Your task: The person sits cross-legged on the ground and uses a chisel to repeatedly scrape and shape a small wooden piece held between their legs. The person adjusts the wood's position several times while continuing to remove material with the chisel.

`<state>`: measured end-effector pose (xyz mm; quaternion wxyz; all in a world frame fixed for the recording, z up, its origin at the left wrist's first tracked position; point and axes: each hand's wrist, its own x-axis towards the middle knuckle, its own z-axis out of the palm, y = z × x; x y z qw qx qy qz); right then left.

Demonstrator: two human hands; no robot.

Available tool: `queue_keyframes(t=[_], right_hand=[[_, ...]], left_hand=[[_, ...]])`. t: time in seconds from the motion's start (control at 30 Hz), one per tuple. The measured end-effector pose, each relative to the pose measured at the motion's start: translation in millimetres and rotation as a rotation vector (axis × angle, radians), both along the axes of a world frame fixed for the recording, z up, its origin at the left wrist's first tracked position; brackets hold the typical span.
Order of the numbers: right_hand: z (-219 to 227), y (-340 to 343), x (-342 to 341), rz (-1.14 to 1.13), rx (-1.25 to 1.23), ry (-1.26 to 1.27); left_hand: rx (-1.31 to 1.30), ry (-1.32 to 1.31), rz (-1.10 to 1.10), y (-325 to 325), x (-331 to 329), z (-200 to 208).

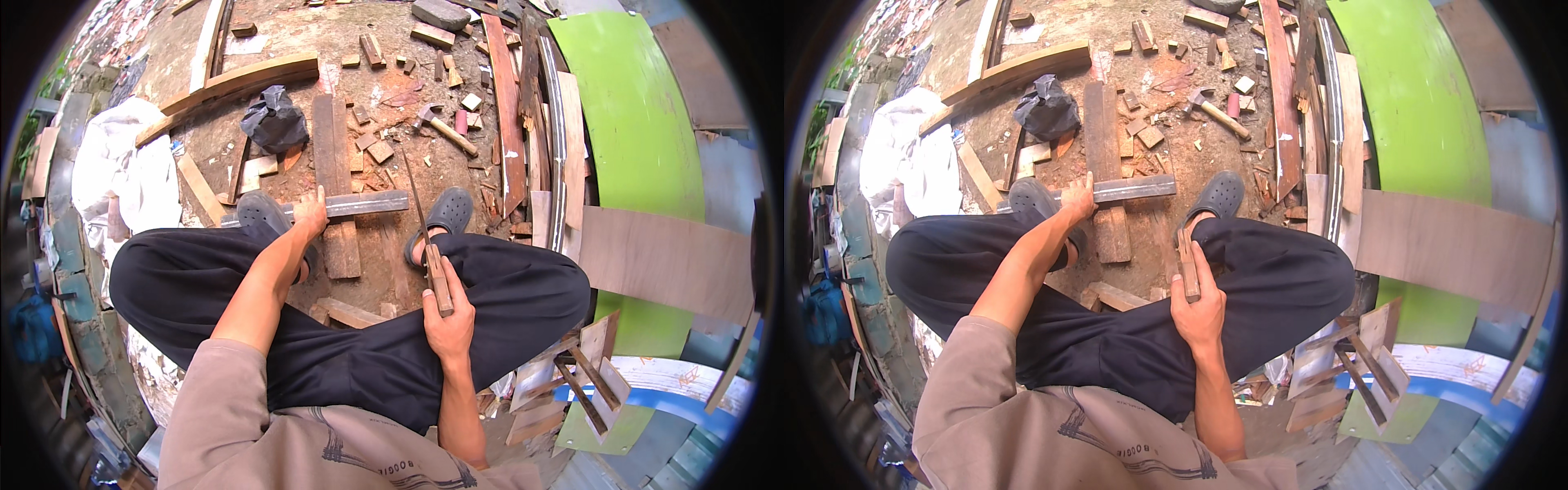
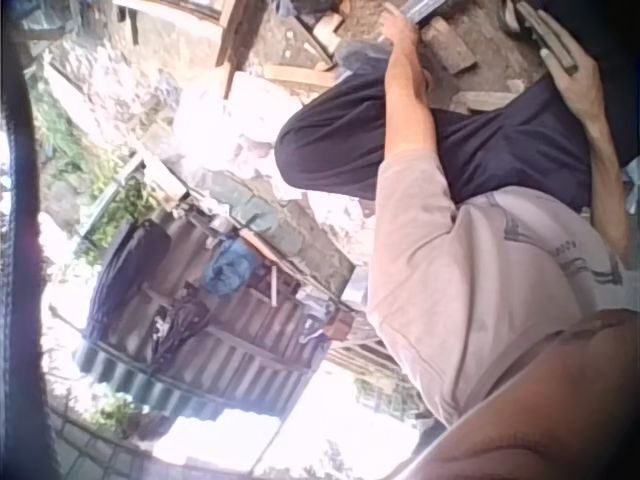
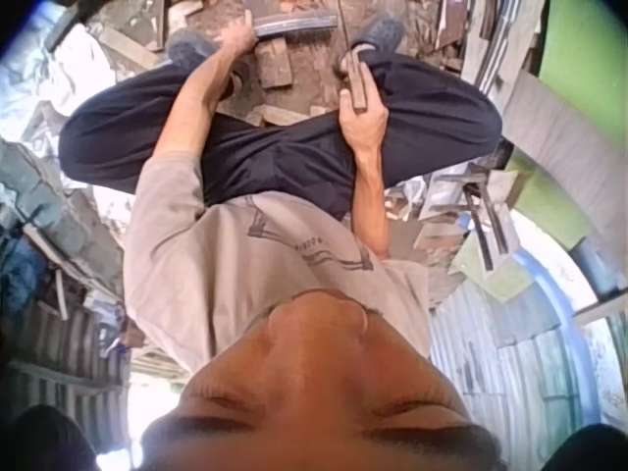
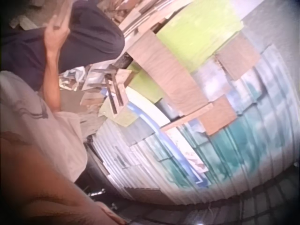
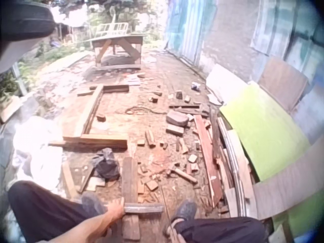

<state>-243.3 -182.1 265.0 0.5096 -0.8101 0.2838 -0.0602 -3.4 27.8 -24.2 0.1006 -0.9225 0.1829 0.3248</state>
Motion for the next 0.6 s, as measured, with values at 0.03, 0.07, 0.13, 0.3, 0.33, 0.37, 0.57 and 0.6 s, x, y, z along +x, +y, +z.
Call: queue_keyframes(t=[0.03, 0.07, 0.13, 0.3, 0.33, 0.37, 0.57, 0.6], right_hand=[[2.5, 0.7, 0.4, -0.015, 0.016, 0.022], [4.5, 0.7, 1.5, -0.02, 0.023, 0.043], [7.4, 1.9, 2.1, -0.028, 0.041, 0.086], [1.6, 3.2, 4.6, -0.006, 0.041, 0.062], [1.5, 3.7, 4.5, -0.004, 0.043, 0.072], [0.9, 3.7, 4.3, -0.005, 0.038, 0.077], [-5.6, 2.8, 3.1, 0.008, 0.021, 0.071], [-4.9, 3.6, 5.3, 0.014, 0.02, 0.069]], left_hand=[[-0.014, 0.006, 0.022, -0.4, -3.4, -0.5], [-0.027, 0.012, 0.044, -0.1, -6.6, 0.2], [-0.069, 0.009, 0.075, 1.5, -9.5, -1.6], [-0.189, -0.051, 0.097, 12.2, -16.8, -9.9], [-0.214, -0.064, 0.093, 13.1, -19.4, -10.1], [-0.238, -0.077, 0.089, 14.2, -21.7, -8.8], [-0.285, -0.002, 0.051, 9.6, -13.0, 10.0], [-0.29, 0.023, 0.044, 13.0, -11.1, 7.9]])
